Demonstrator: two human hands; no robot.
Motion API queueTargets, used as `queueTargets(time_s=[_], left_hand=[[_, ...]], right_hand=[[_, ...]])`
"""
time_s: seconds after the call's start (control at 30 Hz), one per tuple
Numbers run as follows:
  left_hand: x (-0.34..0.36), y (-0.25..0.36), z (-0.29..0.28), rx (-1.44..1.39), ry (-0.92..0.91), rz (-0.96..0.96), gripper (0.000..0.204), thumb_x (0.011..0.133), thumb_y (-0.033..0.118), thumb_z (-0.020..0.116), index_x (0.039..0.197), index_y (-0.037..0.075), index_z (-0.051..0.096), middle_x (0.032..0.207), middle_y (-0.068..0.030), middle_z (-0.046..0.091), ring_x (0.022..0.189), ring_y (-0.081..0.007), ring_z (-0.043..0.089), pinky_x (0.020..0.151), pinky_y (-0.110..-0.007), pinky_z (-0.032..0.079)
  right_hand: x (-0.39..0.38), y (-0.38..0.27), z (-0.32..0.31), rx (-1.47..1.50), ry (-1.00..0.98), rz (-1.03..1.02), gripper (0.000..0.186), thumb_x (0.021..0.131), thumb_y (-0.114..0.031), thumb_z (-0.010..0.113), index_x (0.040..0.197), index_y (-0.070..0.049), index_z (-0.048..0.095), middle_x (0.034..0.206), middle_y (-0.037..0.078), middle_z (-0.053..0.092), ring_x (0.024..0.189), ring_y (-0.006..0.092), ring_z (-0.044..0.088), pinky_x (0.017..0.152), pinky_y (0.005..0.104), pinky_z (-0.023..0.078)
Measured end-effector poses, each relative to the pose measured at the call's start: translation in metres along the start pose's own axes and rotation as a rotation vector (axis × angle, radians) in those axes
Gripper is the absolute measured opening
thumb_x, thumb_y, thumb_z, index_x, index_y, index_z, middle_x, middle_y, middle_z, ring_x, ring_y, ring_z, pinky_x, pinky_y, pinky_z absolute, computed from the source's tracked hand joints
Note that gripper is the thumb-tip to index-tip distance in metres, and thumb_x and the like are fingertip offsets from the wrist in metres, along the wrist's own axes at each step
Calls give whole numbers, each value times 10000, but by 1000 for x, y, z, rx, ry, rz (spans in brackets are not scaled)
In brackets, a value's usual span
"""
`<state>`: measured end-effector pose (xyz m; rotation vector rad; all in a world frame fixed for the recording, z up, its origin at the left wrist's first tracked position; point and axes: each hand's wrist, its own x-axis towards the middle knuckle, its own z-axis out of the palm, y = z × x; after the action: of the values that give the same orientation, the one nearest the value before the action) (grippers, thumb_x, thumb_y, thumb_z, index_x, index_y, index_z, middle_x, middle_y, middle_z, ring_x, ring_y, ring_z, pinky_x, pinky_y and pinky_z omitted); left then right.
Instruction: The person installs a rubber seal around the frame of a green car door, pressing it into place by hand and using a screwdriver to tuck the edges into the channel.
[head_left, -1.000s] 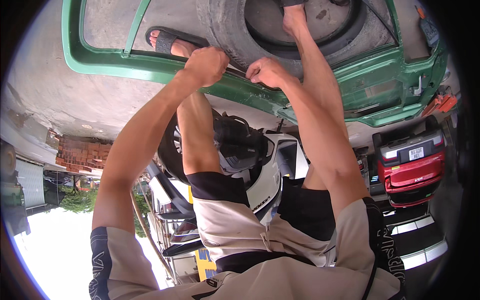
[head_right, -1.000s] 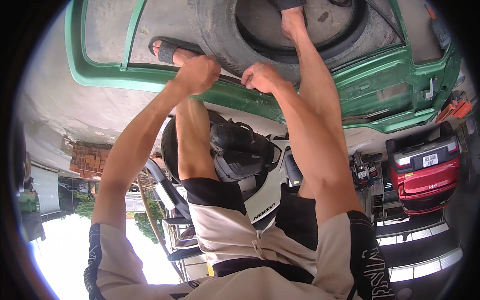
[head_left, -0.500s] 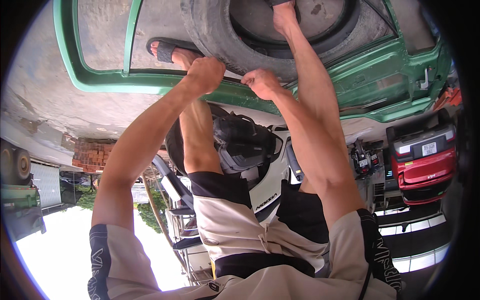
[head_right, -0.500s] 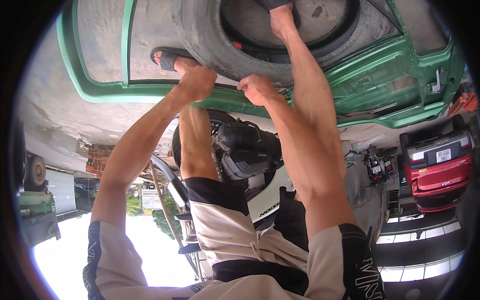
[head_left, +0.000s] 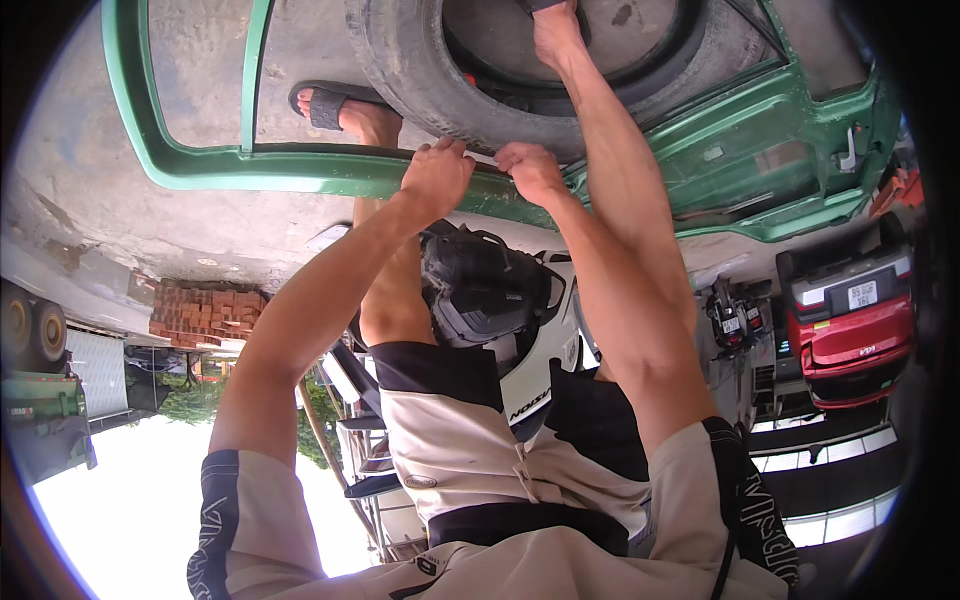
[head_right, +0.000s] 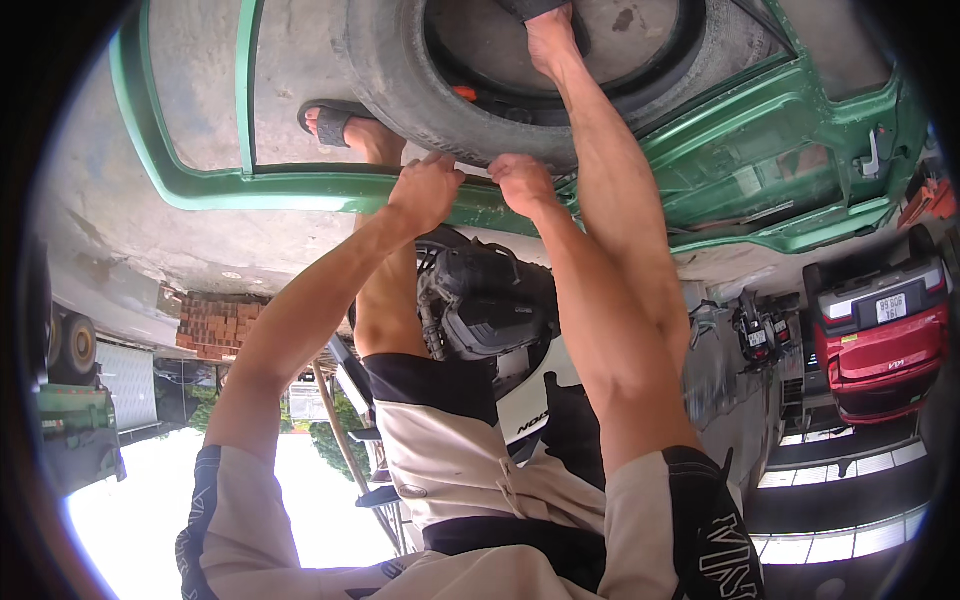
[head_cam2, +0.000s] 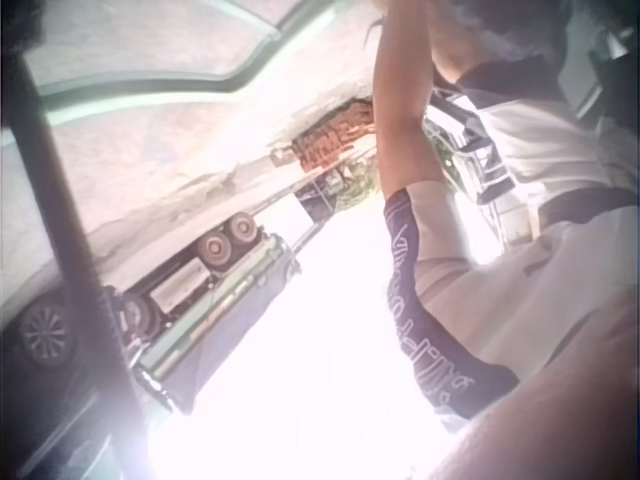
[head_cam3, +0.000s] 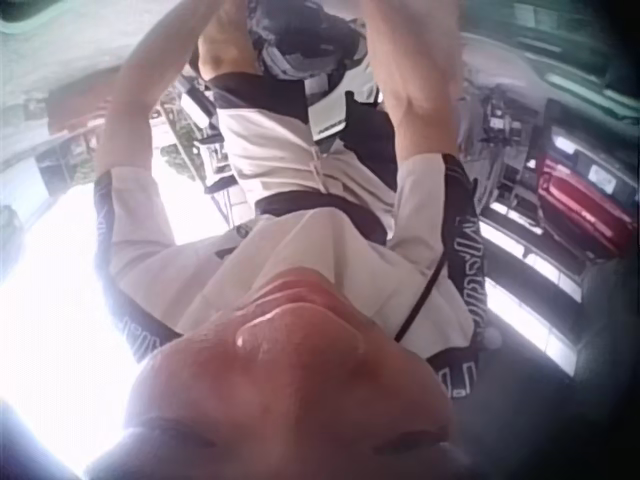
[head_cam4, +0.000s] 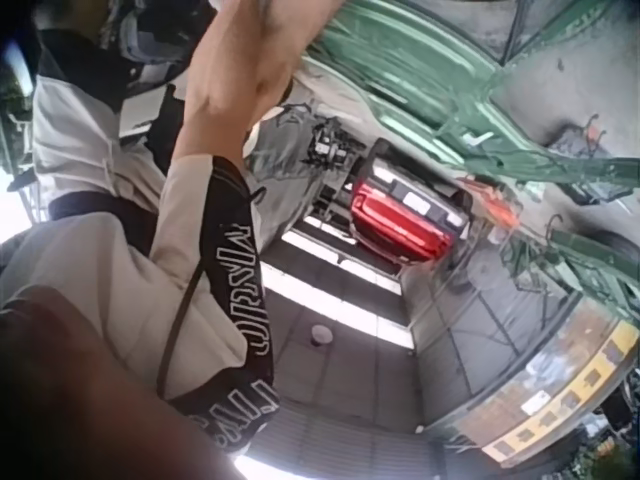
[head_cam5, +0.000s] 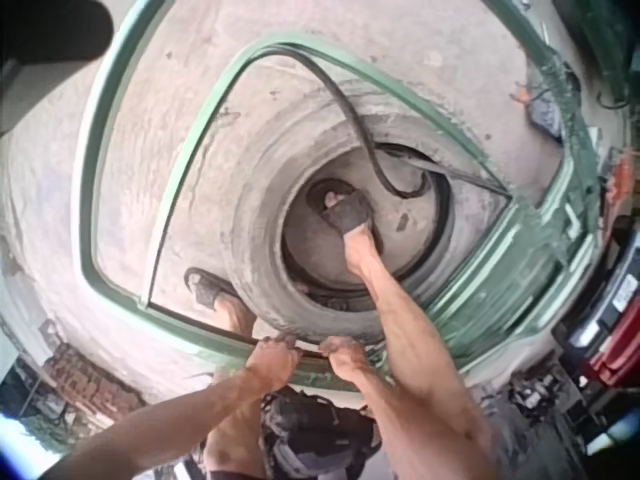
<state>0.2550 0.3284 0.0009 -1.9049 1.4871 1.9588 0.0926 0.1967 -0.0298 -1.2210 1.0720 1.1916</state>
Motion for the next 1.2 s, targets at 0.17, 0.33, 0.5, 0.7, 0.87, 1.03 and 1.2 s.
queueTargets(time_s=[0.17,0.33,0.5,0.7,0.87,1.03,1.2], left_hand=[[10,11,-5,41,131,29,192,857,143,647,1011,70,736,1094,-120,638,1128,-279,599,933,-428,512],[18,23,13,67,95,-20,202,875,157,626,1026,66,724,1106,-116,641,1138,-280,596,923,-421,516],[27,46,20,23,95,50,236,901,167,585,1064,65,721,1142,-116,642,1162,-274,588,920,-414,519],[31,47,24,51,61,-27,272,933,213,573,1097,62,729,1244,-129,605,1226,-295,553,986,-479,484],[34,47,38,50,59,-18,280,930,207,573,1100,34,712,1236,-138,601,1205,-285,549,952,-453,485],[19,51,48,-21,197,14,267,920,204,574,1075,32,708,1209,-128,599,1202,-282,535,966,-439,461],[45,68,58,-29,156,46,286,961,218,530,1084,25,702,1169,-113,623,1162,-267,538,949,-422,441]], right_hand=[[7,43,-27,-342,-51,-37,355,857,-44,509,1022,-160,801,1186,74,728,1121,286,673,976,364,534],[0,22,-21,-452,-124,-24,348,862,-62,530,1043,-195,797,1191,72,726,1138,279,670,968,368,539],[-12,10,-22,-273,83,-47,300,832,-84,576,1009,-183,796,1065,139,743,1001,347,705,910,433,563],[-6,-22,-21,-490,-77,11,234,875,-163,610,1024,-147,789,1096,187,726,1071,368,684,950,450,543],[11,-56,-47,-751,-302,-102,305,895,-205,607,1033,28,748,1103,234,718,1061,387,692,924,460,555],[45,-110,-97,-863,-288,-251,269,839,-173,592,950,-9,775,1031,216,732,948,388,716,830,463,565],[91,-93,-151,-772,-54,-404,169,776,-171,578,776,-78,719,778,119,692,710,312,660,658,423,506]])
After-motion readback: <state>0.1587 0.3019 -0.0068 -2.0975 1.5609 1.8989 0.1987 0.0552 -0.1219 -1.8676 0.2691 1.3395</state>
